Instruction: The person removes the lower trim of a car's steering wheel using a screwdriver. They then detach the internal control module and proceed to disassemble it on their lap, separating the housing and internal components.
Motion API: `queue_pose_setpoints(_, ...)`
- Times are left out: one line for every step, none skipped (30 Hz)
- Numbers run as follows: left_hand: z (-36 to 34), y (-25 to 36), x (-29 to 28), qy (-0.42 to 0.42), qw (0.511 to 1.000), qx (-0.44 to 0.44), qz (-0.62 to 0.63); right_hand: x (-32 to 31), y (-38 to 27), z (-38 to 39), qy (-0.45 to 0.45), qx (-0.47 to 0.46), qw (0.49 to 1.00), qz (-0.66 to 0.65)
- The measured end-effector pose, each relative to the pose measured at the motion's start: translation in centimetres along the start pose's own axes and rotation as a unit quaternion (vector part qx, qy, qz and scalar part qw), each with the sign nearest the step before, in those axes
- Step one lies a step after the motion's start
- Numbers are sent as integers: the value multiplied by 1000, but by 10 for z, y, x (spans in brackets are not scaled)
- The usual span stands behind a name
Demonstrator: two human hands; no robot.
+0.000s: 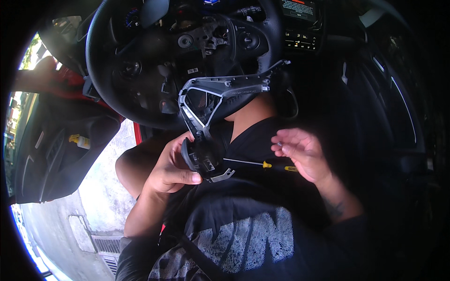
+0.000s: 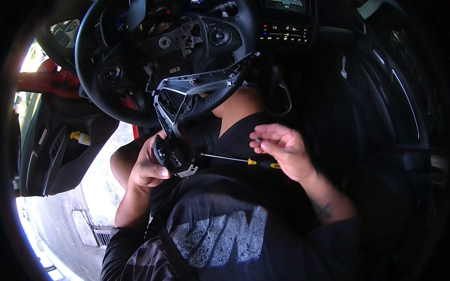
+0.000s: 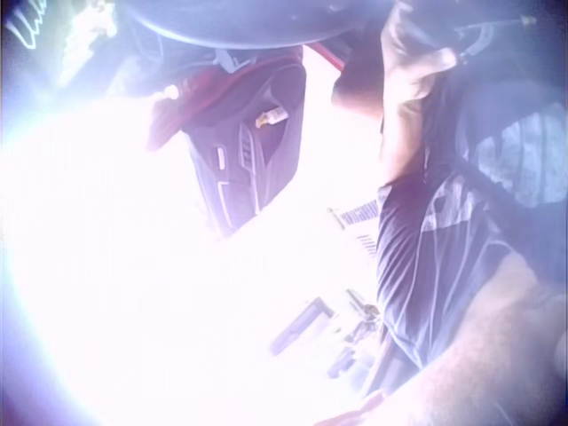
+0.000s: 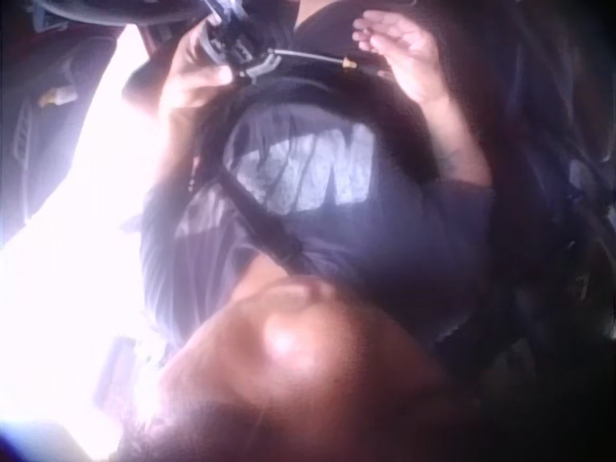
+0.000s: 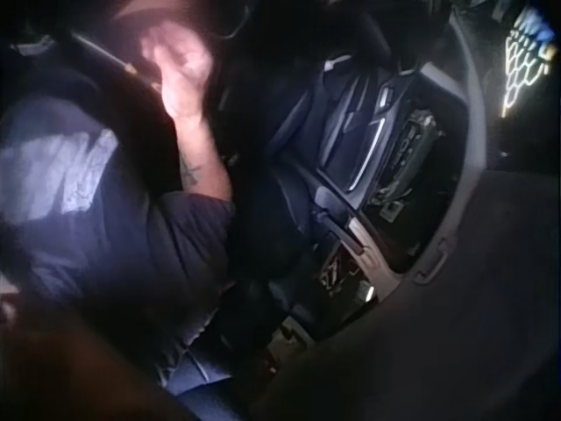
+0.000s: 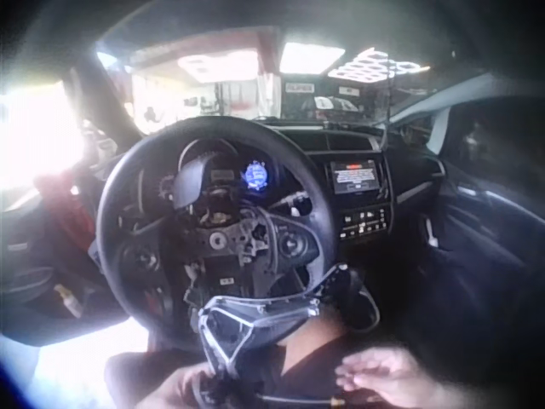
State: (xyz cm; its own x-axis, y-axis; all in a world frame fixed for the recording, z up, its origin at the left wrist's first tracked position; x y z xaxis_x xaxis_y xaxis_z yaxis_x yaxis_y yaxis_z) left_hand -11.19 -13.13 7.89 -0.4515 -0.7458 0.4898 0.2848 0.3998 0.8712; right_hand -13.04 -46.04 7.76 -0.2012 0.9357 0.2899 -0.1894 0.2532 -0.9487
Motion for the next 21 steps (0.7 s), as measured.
queue_pose_setpoints(2,1,0,5,1000,3,0,-7,-2,1,11,-10,1000,15)
queue_pose_setpoints(4,0,-2,10,1000,6,1,-12,-6,1,22,-20,999,30)
queue_pose_setpoints(8,0,-9,26,1000,8,-10,-15,-13,2,35,-43,995,78)
queue_pose_setpoints(10,-1,-12,29,1000,6,7,-20,-16,5,42,-55,990,127)
queue_pose_setpoints(13,2,-13,33,999,5,24,-18,-16,14,52,-34,983,175)
queue_pose_setpoints(16,5,-13,37,999,3,40,-15,-13,23,61,-12,973,223)
queue_pose_setpoints(18,8,-15,49,998,4,33,-4,-14,31,7,-97,922,374)
queue_pose_setpoints(18,12,-16,46,999,5,16,8,-10,41,-49,-177,839,512)
queue_pose_setpoints(18,13,-19,43,999,12,11,15,5,48,-73,-224,790,566)
queue_pose_setpoints(20,14,-22,42,999,23,4,17,20,54,-92,-244,759,597)
queue_pose_setpoints(19,17,-21,38,999,30,6,14,36,57,-96,-263,747,603)
queue_pose_setpoints(19,16,-23,42,998,35,7,12,49,60,-100,-281,735,609)
queue_pose_setpoints(20,17,-24,48,998,42,5,11,56,60,-106,-284,737,604)
queue_pose_setpoints(20,17,-24,52,997,49,4,11,62,60,-111,-287,739,599)
queue_pose_setpoints(18,17,-22,32,998,62,9,11,65,60,-117,-289,741,595)
queue_pose_setpoints(19,17,-20,28,998,59,8,13,66,60,-131,-289,732,603)
queue_pose_setpoints(19,19,-17,24,998,56,8,16,66,59,-145,-288,722,612)
queue_pose_setpoints(19,19,-15,20,998,53,8,18,65,59,-159,-287,712,621)
queue_pose_setpoints(18,16,-13,18,999,42,14,17,61,58,-150,-305,717,609)
queue_pose_setpoints(17,12,-11,15,999,31,19,14,55,55,-141,-322,722,596)
queue_pose_setpoints(15,9,-9,12,999,19,25,12,48,52,-132,-338,726,584)
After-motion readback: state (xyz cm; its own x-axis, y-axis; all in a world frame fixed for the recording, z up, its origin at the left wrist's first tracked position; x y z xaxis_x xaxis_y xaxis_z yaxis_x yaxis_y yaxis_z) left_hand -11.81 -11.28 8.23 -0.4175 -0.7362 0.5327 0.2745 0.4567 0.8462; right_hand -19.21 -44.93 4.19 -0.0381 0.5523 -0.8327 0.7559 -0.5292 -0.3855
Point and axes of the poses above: each hand's wrist, its own z-axis away from the middle knuckle, its own x-axis out of the palm, y = z × x, the point moved 5 cm from there along -z, towards the middle knuckle, and after that the axes turned 2 degrees about -z, right-handed, at the moved point
